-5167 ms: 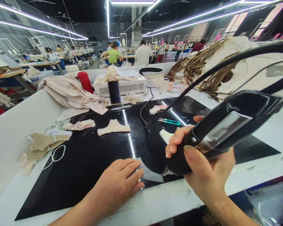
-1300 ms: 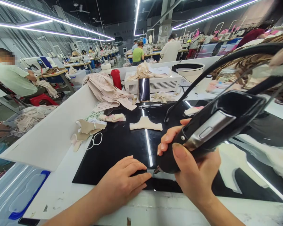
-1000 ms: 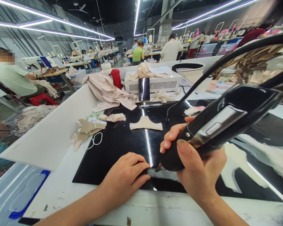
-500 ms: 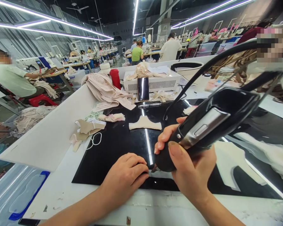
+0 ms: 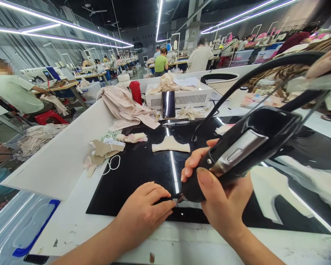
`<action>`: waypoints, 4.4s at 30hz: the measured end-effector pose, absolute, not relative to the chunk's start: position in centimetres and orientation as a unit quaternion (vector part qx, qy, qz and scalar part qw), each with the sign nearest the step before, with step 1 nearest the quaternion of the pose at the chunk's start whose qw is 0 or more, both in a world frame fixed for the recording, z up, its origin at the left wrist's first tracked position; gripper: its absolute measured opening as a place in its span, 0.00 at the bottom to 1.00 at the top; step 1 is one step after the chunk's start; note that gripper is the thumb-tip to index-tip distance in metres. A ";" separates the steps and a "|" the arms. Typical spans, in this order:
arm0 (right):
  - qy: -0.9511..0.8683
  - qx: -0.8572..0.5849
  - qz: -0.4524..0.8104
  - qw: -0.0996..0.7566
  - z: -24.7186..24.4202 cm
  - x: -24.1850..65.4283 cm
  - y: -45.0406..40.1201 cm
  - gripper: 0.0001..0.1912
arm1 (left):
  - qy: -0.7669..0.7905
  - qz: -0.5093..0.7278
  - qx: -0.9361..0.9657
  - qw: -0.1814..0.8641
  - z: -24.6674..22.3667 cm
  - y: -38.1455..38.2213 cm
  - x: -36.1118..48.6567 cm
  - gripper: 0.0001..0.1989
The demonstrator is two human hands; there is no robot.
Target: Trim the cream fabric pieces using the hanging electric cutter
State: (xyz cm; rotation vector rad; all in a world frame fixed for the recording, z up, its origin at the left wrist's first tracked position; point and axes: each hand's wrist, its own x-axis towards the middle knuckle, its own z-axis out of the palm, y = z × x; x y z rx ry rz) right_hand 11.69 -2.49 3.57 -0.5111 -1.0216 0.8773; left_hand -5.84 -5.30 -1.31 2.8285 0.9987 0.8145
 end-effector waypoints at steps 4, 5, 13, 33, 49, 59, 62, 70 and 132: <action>-0.460 -0.230 0.409 0.754 3.5 11.7 -2.5 0.16 | 0.310 0.270 0.911 -0.006 -1.5 -5.3 -6.0 0.08; -0.459 -0.228 0.409 0.755 3.6 11.6 -2.4 0.16 | 0.310 0.270 0.912 -0.009 -1.6 -5.3 -6.1 0.08; -0.466 -0.238 0.395 0.755 3.5 11.1 -2.1 0.15 | 0.308 0.268 0.913 -0.012 -1.8 -5.4 -6.0 0.07; -0.472 -0.247 0.402 0.745 3.3 11.1 -2.7 0.16 | 0.334 0.278 0.895 0.102 -1.7 -5.0 -6.3 0.09; -0.488 -0.292 0.353 0.743 4.0 17.1 -4.1 0.20 | 0.288 0.238 0.927 0.024 -0.9 -4.4 -6.1 0.09; -0.466 -0.337 0.283 0.768 4.2 19.3 -2.1 0.17 | 0.253 0.240 0.933 0.092 -0.6 -2.6 -4.3 0.07; -0.450 -0.346 0.298 0.767 5.0 19.6 -2.5 0.19 | 0.241 0.226 0.937 0.116 -0.2 -1.1 -3.6 0.06; -0.435 -0.345 0.325 0.765 6.7 18.5 -3.6 0.24 | 0.221 0.182 0.922 0.262 0.0 0.3 -2.0 0.31; -0.445 -0.299 0.315 0.783 5.0 16.8 -1.8 0.20 | 0.235 0.127 0.917 0.296 -1.0 0.0 -2.0 0.36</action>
